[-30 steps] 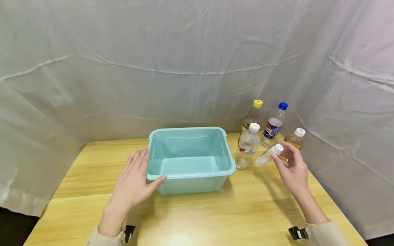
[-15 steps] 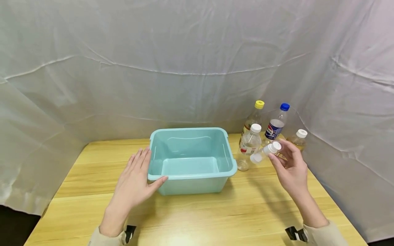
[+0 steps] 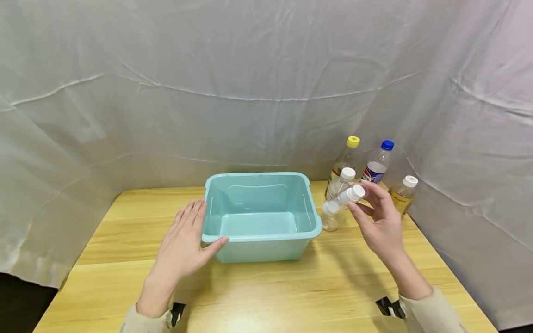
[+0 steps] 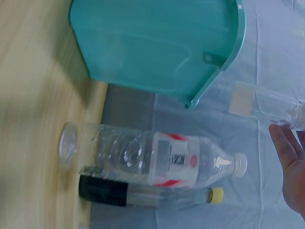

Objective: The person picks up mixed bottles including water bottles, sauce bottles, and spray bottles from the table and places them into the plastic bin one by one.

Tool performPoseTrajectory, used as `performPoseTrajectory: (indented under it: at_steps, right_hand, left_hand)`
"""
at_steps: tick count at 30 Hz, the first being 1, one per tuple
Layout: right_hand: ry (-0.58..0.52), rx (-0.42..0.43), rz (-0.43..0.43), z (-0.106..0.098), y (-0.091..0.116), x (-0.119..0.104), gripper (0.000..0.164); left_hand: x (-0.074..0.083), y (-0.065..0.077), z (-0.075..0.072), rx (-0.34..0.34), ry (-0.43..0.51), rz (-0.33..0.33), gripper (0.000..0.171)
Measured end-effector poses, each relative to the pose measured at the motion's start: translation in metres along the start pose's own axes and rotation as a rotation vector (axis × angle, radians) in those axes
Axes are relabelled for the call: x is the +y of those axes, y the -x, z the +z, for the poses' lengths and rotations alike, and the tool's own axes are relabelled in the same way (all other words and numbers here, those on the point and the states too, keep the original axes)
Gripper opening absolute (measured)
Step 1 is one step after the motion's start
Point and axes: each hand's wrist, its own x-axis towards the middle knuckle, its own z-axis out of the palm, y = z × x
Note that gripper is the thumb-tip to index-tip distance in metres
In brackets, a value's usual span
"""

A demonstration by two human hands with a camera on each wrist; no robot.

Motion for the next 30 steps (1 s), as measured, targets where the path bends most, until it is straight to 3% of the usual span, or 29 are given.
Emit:
performPoseTrajectory:
  at_steps: [15,30]
  right_hand:
    - [0.037,-0.131,-0.002,0.023,-0.019,-0.001,0.065]
    - [0.046,-0.292,0.091,0.042,-0.044,0.005,0.061]
  left_hand:
    - [0.001,-0.001,0.000,-0.005,0.000,-0.007,0.104]
    - [0.002,-0.001,0.000,-0.016,-0.006,-0.010,0.104]
